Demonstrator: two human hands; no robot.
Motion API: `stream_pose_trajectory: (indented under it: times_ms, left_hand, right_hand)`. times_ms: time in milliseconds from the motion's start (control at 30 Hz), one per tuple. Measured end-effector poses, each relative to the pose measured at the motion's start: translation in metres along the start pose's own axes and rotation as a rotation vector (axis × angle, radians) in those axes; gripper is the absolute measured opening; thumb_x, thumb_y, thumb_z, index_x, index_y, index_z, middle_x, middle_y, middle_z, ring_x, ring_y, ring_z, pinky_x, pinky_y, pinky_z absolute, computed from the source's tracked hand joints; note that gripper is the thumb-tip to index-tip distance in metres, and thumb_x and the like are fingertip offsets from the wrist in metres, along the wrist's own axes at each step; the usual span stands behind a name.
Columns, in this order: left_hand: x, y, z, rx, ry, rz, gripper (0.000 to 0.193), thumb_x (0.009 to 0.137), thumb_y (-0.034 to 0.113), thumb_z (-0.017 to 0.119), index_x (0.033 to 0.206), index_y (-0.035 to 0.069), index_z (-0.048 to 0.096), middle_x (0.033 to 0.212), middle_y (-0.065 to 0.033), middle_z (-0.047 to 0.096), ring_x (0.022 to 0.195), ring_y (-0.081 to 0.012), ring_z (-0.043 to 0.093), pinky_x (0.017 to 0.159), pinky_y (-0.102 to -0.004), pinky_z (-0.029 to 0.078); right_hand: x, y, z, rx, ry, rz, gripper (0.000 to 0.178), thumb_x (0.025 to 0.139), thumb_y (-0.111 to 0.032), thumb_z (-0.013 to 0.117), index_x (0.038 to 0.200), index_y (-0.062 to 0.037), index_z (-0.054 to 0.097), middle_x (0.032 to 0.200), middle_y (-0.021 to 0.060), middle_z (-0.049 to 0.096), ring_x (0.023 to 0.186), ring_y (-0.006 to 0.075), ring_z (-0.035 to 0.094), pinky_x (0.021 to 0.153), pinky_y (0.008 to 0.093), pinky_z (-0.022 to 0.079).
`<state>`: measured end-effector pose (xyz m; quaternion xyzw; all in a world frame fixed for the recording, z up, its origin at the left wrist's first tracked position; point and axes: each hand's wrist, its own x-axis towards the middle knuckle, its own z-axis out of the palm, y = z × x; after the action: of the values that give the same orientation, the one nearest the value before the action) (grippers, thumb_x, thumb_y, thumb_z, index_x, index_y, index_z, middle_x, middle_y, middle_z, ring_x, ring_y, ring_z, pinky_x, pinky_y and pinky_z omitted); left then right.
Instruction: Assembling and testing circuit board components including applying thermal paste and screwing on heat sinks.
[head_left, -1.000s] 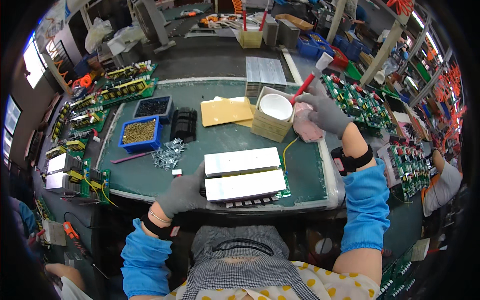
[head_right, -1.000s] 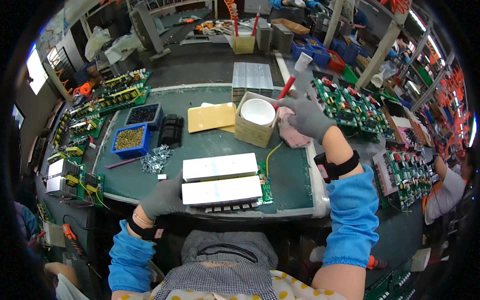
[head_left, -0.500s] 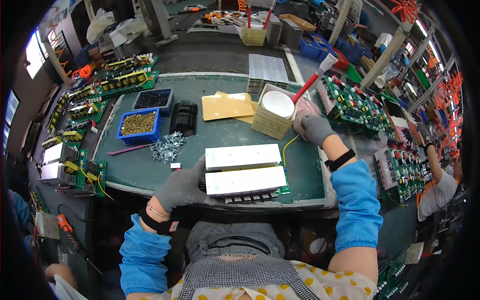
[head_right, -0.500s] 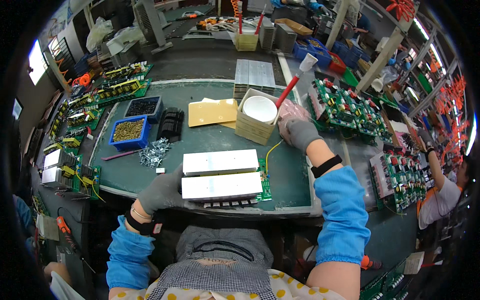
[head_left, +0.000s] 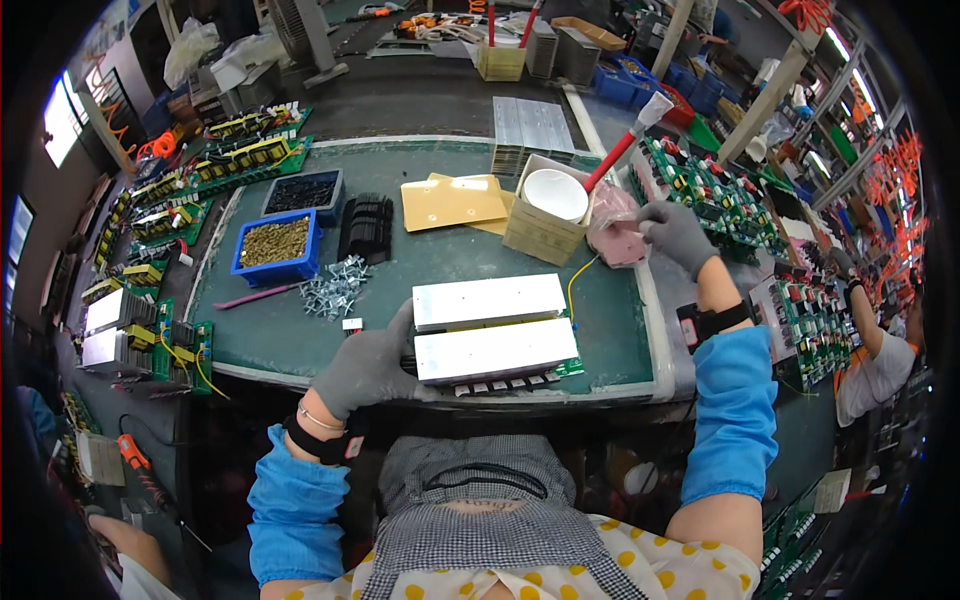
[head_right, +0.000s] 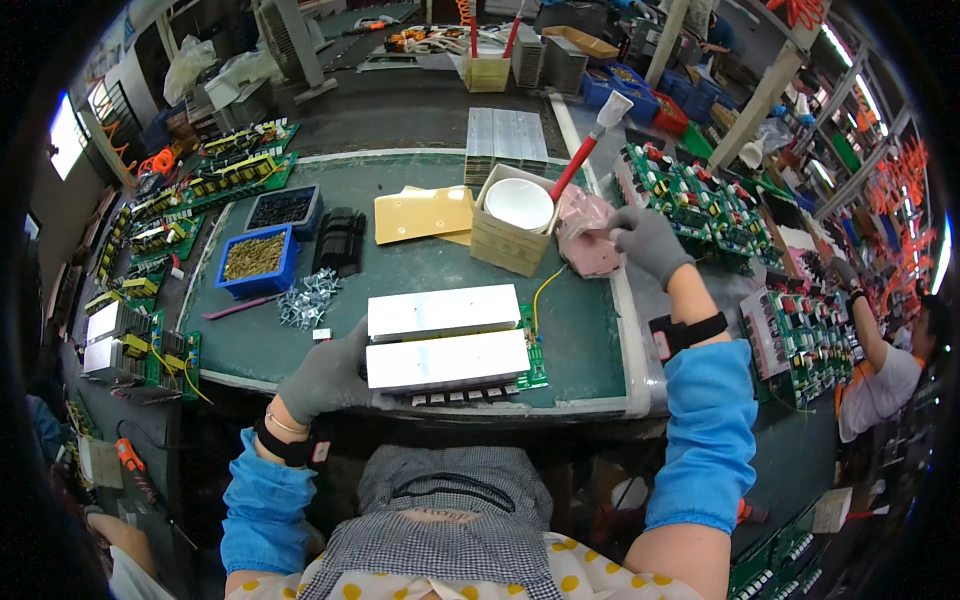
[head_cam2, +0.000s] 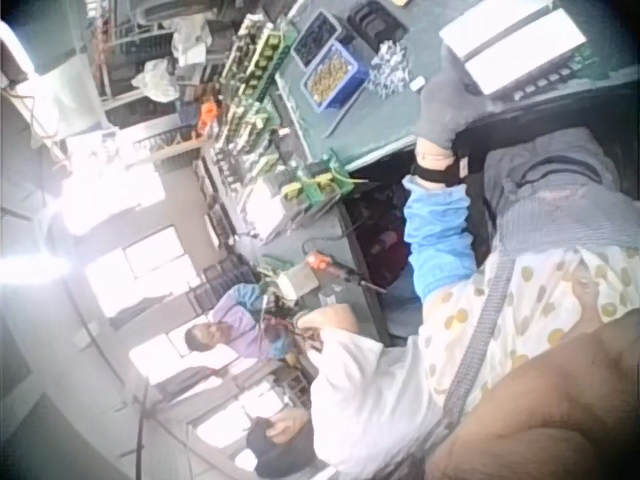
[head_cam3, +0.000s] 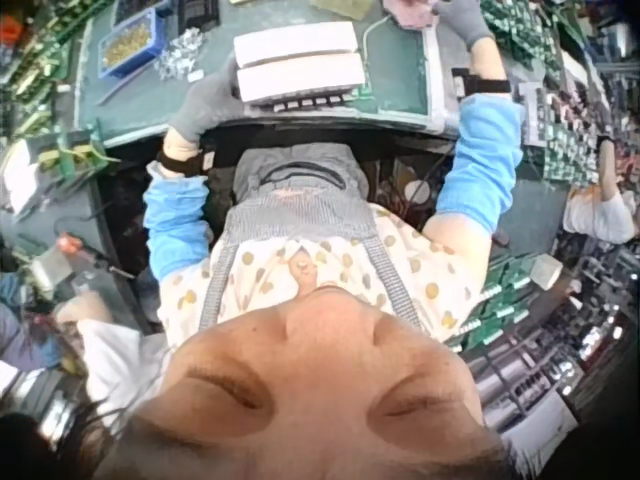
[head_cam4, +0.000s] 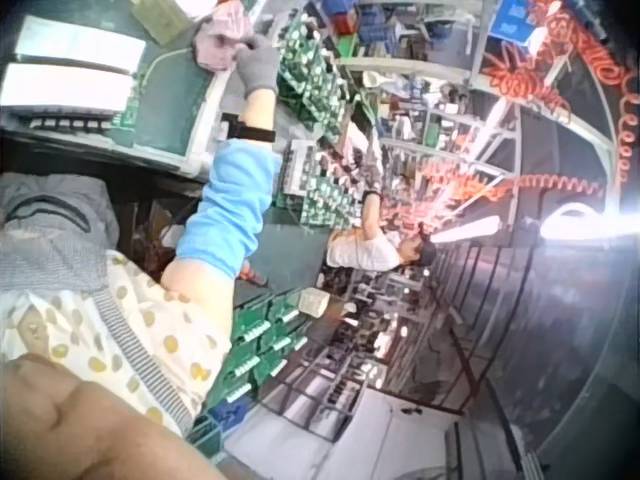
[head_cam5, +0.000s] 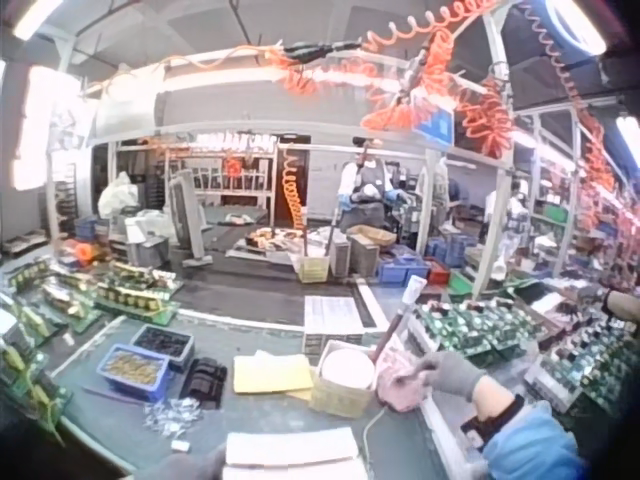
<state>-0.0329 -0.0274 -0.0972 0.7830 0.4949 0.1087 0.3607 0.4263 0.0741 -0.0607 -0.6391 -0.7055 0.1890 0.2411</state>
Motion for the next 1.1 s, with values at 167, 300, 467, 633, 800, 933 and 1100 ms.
stream_pose_trajectory:
  times_ms: [167,300,467,633,800,933,1100]
  left_hand:
    - [-0.007,0.006,-0.001,0.026,0.086,0.044,0.120,0.056,0.031,0.089,0.148,-0.001,0.019,0.108,-0.0227,0.067,0.106,-0.0393,0.062,0.088,-0.0389,0.049]
    - [-0.022,-0.007,-0.007,0.190,0.418,0.363,0.114,0.056,0.034,0.090,0.145,-0.001,0.029,0.124,-0.0217,0.057,0.114,-0.0394,0.056,0.091,-0.0411,0.048]
    - [-0.046,0.041,-0.027,-0.127,0.592,0.427,0.096,0.064,0.031,0.088,0.141,0.000,0.039,0.129,-0.0173,0.055,0.119,-0.0303,0.055,0.101,-0.0386,0.044]
    - [-0.044,0.109,-0.011,-0.636,0.040,0.377,0.080,0.072,0.032,0.084,0.134,-0.002,0.047,0.126,-0.0194,0.056,0.114,-0.0260,0.057,0.096,-0.0360,0.047]
    - [-0.042,0.101,0.015,-0.723,-0.202,0.171,0.051,0.086,0.038,0.070,0.113,-0.005,0.064,0.094,-0.0100,0.067,0.090,-0.0173,0.060,0.084,-0.0310,0.049]
    - [-0.044,0.092,0.020,-0.665,-0.174,-0.019,0.038,0.089,0.035,0.069,0.100,-0.001,0.068,0.084,-0.0025,0.065,0.078,-0.0090,0.056,0.072,-0.0250,0.047]
    - [-0.041,0.093,0.023,-0.556,-0.142,-0.012,0.033,0.090,0.033,0.068,0.092,-0.001,0.068,0.077,-0.0001,0.063,0.070,-0.0074,0.053,0.066,-0.0239,0.045]
  right_hand:
    - [-0.048,-0.070,-0.047,0.483,-0.019,0.141,0.015,0.084,-0.016,0.062,0.094,-0.0048,0.062,0.075,0.0031,0.063,0.061,0.0088,0.058,0.054,0.0211,0.046]
    - [-0.092,-0.116,-0.059,0.548,-0.089,0.036,0.018,0.082,-0.015,0.064,0.095,-0.0027,0.062,0.076,0.0053,0.064,0.063,0.0104,0.061,0.054,0.0217,0.048]
    - [-0.132,-0.162,-0.030,0.890,-0.317,-0.072,0.020,0.082,-0.009,0.065,0.100,0.0009,0.064,0.080,0.0081,0.068,0.066,0.0130,0.064,0.060,0.0240,0.051]
    - [-0.141,-0.177,0.021,1.146,-0.525,-0.097,0.014,0.084,-0.006,0.066,0.096,0.0013,0.063,0.081,0.0092,0.067,0.065,0.0131,0.063,0.059,0.0247,0.051]
    - [-0.149,-0.166,0.058,1.202,-0.497,-0.042,0.022,0.085,-0.010,0.066,0.104,0.0012,0.063,0.084,0.0072,0.066,0.069,0.0117,0.062,0.061,0.0248,0.052]
    - [-0.155,-0.163,0.070,1.158,-0.517,-0.006,0.024,0.086,-0.018,0.065,0.103,0.0000,0.064,0.086,0.0051,0.065,0.074,0.0112,0.062,0.064,0.0240,0.052]
    - [-0.160,-0.158,0.087,0.979,-0.450,-0.056,0.025,0.088,-0.022,0.066,0.099,0.0001,0.064,0.084,0.0037,0.065,0.073,0.0094,0.059,0.064,0.0229,0.048]
